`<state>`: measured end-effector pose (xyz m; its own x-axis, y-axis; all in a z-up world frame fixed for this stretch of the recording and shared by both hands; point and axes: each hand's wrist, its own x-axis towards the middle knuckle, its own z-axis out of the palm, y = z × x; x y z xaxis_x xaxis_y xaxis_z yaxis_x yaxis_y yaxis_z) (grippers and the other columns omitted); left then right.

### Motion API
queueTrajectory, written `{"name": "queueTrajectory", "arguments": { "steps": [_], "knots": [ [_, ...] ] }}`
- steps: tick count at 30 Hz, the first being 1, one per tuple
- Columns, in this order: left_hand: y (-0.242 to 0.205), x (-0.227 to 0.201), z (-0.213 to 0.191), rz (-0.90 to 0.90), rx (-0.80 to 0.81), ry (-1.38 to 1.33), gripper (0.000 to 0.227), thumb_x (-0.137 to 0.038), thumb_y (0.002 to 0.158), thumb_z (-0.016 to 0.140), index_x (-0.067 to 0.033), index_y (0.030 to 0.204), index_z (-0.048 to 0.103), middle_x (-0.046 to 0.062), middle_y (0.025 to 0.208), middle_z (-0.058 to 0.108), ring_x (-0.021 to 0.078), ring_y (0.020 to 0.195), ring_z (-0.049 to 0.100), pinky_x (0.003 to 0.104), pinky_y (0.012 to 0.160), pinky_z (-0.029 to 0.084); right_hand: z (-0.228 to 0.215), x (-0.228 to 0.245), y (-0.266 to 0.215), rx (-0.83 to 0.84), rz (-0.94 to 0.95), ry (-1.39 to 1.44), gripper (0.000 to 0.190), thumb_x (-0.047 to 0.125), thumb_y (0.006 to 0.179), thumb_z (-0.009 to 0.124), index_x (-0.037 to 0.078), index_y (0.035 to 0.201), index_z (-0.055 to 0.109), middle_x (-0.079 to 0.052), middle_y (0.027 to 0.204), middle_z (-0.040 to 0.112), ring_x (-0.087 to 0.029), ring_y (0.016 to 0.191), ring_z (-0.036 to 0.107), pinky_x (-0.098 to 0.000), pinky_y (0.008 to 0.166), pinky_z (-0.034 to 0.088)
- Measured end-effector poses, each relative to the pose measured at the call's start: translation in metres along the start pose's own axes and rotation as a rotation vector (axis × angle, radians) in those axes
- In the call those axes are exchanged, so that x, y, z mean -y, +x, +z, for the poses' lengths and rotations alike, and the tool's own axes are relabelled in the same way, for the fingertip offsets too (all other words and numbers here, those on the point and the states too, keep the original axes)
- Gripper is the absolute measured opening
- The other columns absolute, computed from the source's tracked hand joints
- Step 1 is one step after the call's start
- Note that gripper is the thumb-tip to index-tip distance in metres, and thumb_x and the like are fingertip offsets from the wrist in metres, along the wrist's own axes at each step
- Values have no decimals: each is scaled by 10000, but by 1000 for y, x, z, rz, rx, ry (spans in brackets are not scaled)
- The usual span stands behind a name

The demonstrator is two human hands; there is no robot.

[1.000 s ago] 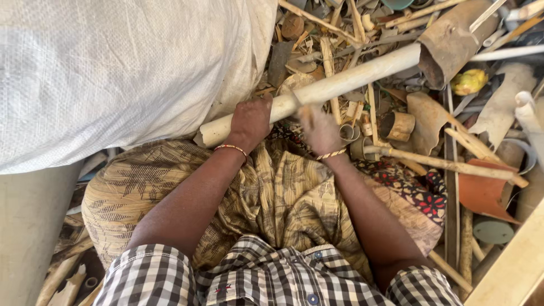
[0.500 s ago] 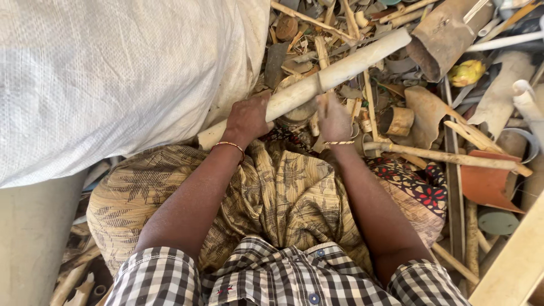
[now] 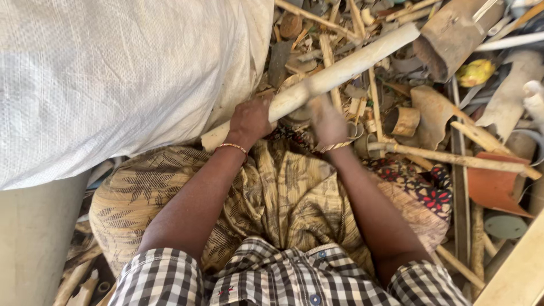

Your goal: The person sits on the floor and uses a curved blade to scrape and shape a white cylindrical pipe. They hold the pipe with one hand and repeatedly scrape its surface with the blade in the other hand, rotating the pipe to work on different sections.

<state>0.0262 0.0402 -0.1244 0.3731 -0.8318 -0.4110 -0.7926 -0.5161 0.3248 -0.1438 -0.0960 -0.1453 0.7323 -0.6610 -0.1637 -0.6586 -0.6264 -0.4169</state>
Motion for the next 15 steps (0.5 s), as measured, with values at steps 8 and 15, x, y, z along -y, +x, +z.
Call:
{"name": "queueTrajectory", "arguments": {
  "steps": [8, 15],
  "knots": [
    [0, 3, 2, 30, -51, 2, 690, -224, 836, 797, -82, 1422, 463, 197, 1033, 670, 323, 978, 699, 427, 899, 569, 8, -7, 4, -66, -61, 32, 347, 306, 1127, 424, 33, 985, 583, -39, 555, 552, -138, 409, 530, -283, 289, 435],
    [4, 2, 6, 27, -83, 9, 696, -286, 787, 840, -104, 1357, 485, 180, 1044, 666, 329, 999, 687, 447, 908, 553, 3, -11, 10, -47, -86, 57, 309, 286, 1099, 436, 33, 1029, 600, -59, 546, 569, -167, 413, 569, -327, 322, 482]
  ]
}}
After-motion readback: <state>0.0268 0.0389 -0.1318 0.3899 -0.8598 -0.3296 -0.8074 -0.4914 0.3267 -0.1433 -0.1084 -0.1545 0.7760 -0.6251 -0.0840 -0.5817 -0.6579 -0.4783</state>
